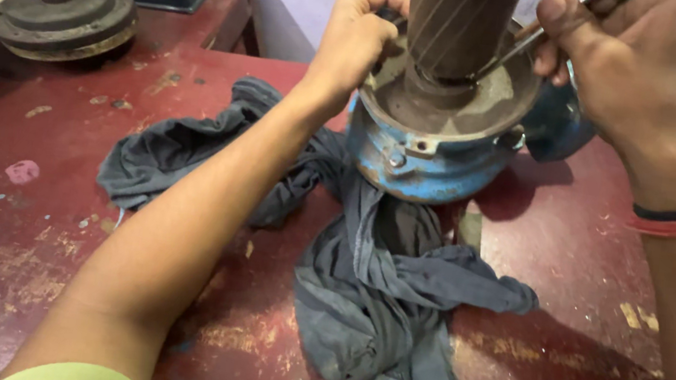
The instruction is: The person uses a screwdriver to scrape and clean the gap between the rotor and stator of an electric motor held in a bench vise. The person rotates the motor and continues scraping around the circumference.
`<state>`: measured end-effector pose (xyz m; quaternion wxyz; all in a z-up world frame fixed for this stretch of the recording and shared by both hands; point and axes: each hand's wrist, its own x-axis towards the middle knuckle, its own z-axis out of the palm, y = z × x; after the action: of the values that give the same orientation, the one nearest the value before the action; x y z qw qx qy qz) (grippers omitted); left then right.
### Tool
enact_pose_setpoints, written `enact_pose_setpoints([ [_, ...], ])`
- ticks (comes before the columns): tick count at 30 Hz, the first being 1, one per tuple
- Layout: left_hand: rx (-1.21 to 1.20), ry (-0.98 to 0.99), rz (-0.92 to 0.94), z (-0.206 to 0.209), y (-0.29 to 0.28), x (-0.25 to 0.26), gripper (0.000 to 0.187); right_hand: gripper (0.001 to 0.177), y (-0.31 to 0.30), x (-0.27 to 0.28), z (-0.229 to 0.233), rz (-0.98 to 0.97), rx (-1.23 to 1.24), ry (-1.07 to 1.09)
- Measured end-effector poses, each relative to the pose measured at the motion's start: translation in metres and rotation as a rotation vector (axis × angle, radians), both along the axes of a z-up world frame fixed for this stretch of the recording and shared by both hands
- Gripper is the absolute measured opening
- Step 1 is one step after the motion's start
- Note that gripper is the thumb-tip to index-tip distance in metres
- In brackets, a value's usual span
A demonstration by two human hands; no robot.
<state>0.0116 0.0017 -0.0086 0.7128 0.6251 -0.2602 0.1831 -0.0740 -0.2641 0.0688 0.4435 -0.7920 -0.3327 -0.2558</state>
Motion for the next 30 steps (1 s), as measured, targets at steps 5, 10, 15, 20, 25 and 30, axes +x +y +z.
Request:
enact_pose_setpoints([
  [5, 0.004, 0.027, 0.008, 0.004, 0.001, -0.006, 0.026, 0.021, 0.003, 0.005, 0.002, 0.183, 0.185, 0.053],
  [10, 0.008, 0.037, 0.013, 0.006, 0.0, -0.011, 0.027, 0.022, 0.002, 0.01, 0.001, 0.207, 0.245, 0.121],
  [15, -0.007, 0.053, 0.003, 0.009, -0.002, -0.011, 0.025, 0.023, 0.003, 0.008, 0.004, 0.146, 0.183, 0.052],
  [20, -0.018, 0.038, 0.0, 0.007, -0.001, -0.01, 0.026, 0.021, 0.007, 0.003, 0.002, 0.12, 0.151, 0.022],
  [25, -0.028, 0.027, -0.019, 0.007, 0.0, -0.009, 0.027, 0.022, 0.01, 0.002, 0.004, 0.116, 0.152, 0.004],
  [30, -0.01, 0.057, 0.006, 0.007, -0.001, -0.01, 0.026, 0.022, 0.011, 0.0, 0.003, 0.125, 0.169, 0.018],
])
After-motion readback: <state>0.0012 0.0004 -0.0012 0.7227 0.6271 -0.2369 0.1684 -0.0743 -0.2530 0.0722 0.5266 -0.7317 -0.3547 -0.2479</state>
